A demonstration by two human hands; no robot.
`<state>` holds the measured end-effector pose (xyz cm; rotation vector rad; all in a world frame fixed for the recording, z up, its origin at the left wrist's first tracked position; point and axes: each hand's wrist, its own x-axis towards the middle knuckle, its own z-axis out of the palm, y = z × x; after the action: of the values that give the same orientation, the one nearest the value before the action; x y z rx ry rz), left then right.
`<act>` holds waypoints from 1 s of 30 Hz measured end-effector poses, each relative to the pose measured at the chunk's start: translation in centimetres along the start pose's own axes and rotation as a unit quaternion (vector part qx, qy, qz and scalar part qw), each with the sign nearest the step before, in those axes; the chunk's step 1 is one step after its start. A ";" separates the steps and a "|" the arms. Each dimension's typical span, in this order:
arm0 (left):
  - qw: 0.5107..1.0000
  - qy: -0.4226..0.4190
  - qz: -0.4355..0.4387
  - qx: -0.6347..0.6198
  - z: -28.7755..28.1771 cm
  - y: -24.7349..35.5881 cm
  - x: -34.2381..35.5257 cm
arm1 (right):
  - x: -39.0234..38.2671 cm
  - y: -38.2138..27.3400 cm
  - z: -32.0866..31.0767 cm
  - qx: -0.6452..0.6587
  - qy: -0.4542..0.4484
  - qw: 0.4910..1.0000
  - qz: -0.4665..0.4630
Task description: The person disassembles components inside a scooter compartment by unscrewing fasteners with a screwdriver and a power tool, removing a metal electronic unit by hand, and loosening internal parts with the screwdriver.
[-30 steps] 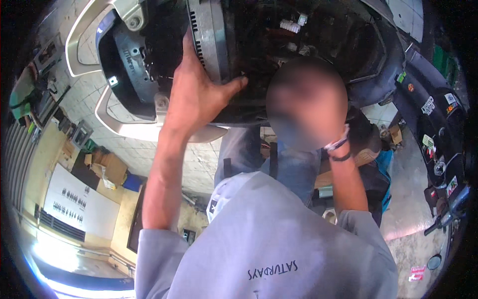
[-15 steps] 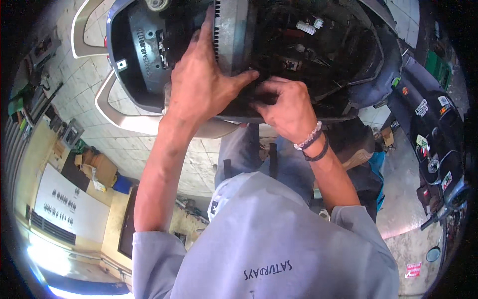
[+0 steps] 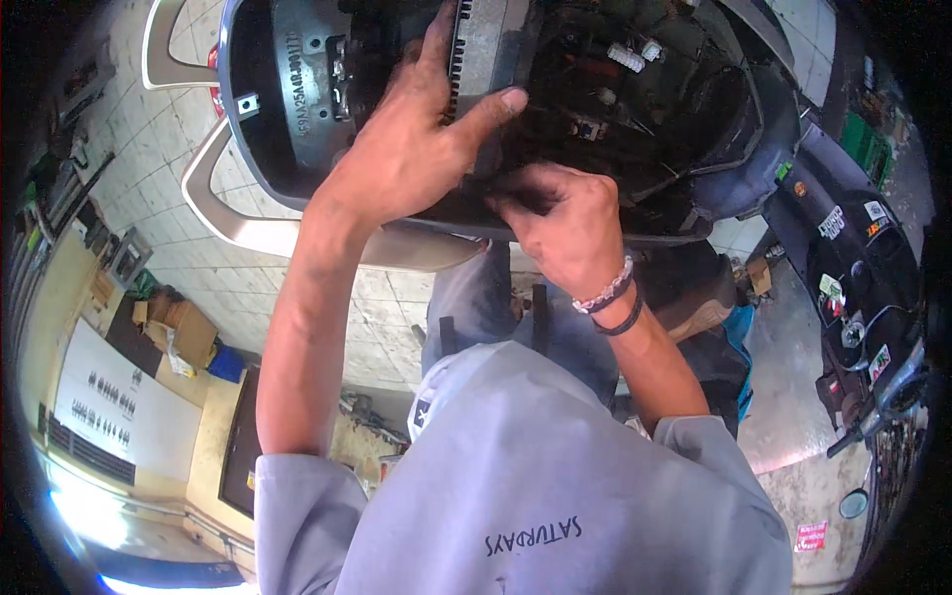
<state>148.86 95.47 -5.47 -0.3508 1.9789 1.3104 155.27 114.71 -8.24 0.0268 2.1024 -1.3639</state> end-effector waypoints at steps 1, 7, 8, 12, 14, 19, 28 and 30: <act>0.999 0.008 0.011 0.030 0.0 -0.1 0.0 | 0.1 0.0 0.1 -0.001 0.000 1.000 0.000; 1.000 -0.001 -0.007 -0.003 -0.4 3.8 -0.7 | 0.1 0.1 0.9 -0.043 0.040 0.997 -0.050; 0.998 -0.007 -0.045 -0.050 -0.6 3.5 -0.3 | 0.1 0.1 0.9 -0.054 0.034 0.997 -0.034; 0.997 0.049 0.039 0.048 0.5 0.0 0.4 | 0.1 -0.1 1.3 -0.064 0.041 0.997 0.022; 0.993 0.068 0.060 0.071 0.8 -0.2 0.2 | -0.2 0.1 1.5 -0.068 0.047 0.996 0.041; 0.987 0.105 0.119 0.009 1.9 -2.1 1.3 | -0.5 -1.2 1.7 -0.123 0.061 0.982 0.131; 0.982 0.141 0.110 0.055 1.8 -3.1 1.8 | -0.3 -1.3 2.4 -0.161 0.113 0.971 0.135; 0.984 0.138 0.100 0.048 1.8 -3.1 1.7 | -0.3 -1.1 2.8 -0.150 0.136 0.974 0.100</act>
<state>150.22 95.97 -9.15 -0.3066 2.3522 1.3401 156.50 111.96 -7.96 0.3066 2.4386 -0.9569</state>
